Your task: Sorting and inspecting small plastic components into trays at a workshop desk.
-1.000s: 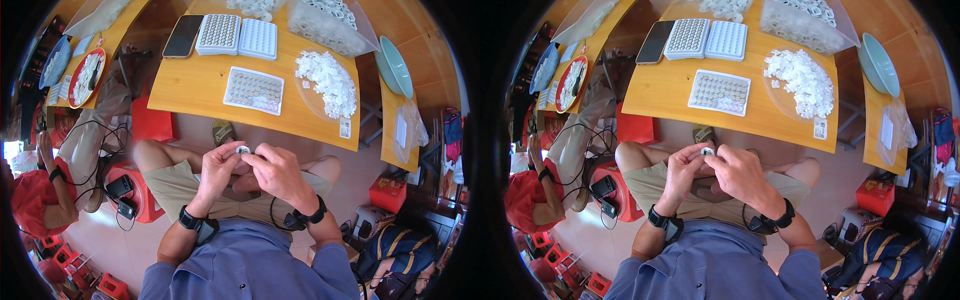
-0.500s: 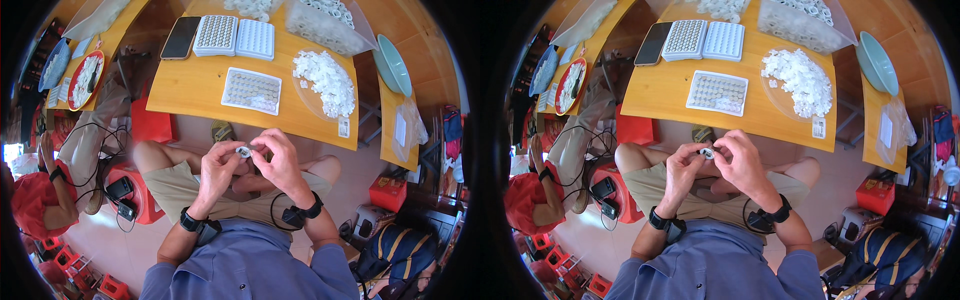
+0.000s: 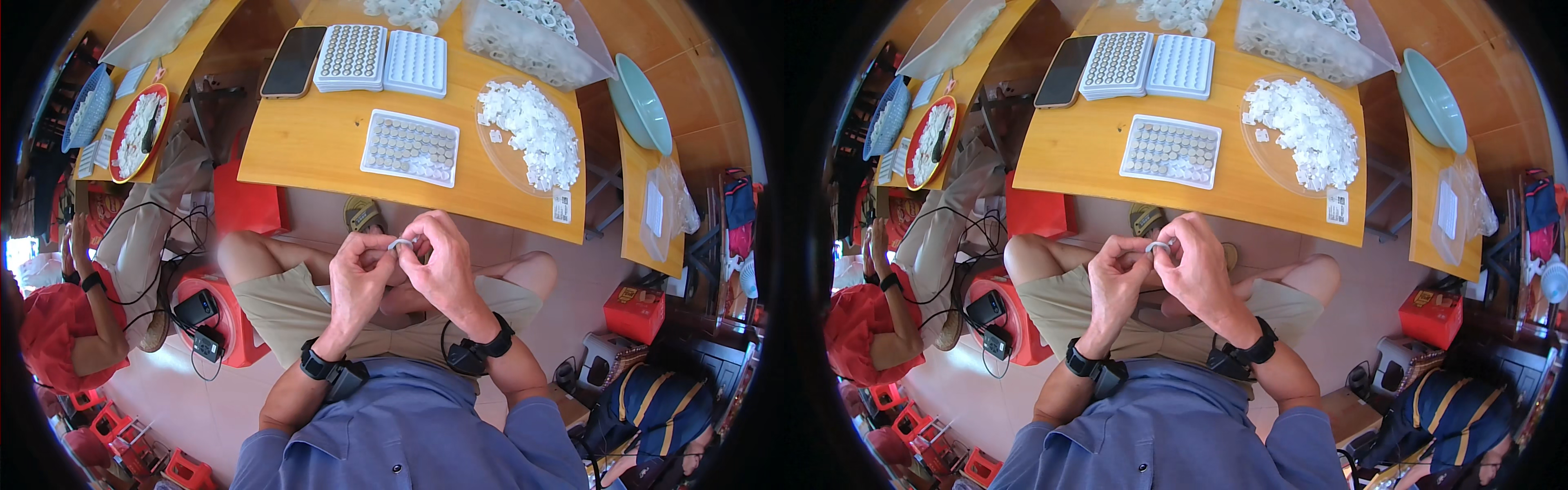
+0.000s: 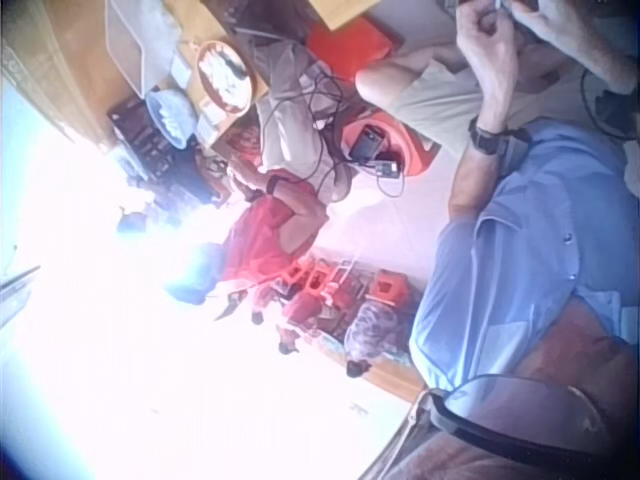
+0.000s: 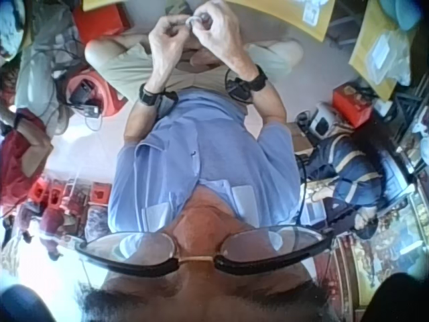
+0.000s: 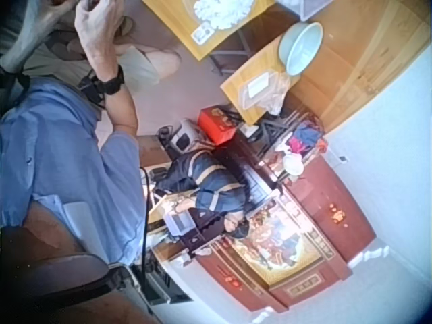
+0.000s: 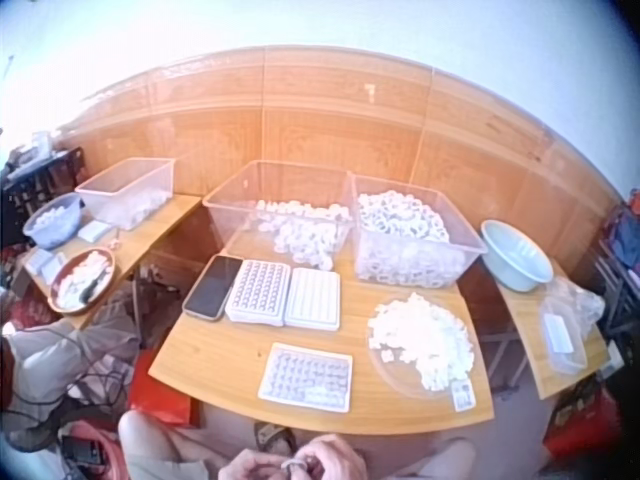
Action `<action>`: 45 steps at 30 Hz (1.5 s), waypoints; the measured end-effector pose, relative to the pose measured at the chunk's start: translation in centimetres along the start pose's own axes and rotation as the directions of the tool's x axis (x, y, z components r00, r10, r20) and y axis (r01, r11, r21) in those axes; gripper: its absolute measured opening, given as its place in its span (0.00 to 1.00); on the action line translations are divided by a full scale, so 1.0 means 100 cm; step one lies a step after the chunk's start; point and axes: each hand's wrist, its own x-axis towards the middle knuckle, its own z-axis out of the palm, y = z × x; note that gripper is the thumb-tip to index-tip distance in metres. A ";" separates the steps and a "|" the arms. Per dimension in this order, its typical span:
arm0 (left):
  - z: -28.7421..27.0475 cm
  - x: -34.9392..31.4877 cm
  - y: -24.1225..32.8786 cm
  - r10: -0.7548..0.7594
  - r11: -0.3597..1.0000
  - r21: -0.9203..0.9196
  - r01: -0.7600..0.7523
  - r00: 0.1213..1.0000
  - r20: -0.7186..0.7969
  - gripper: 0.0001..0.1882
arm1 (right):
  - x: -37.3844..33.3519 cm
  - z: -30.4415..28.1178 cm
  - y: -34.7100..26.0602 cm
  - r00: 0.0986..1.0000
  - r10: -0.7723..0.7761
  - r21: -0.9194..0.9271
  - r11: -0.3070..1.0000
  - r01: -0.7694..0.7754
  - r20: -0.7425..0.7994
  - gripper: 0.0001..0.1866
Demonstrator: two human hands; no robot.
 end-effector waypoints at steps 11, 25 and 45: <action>-0.010 0.007 -0.008 -0.118 0.981 -0.143 0.130 0.989 0.091 0.10 | 0.002 -0.003 0.009 0.997 0.024 0.073 0.997 -0.029 0.067 0.08; -0.023 0.010 -0.007 -0.268 0.687 -0.543 0.483 0.863 0.428 0.07 | -0.001 -0.025 0.001 0.988 0.044 0.100 0.993 -0.059 0.145 0.05; -0.017 0.007 -0.003 -0.252 0.568 -0.651 0.504 0.859 0.445 0.16 | 0.001 -0.033 -0.005 0.996 -0.085 0.138 0.987 0.084 0.000 0.03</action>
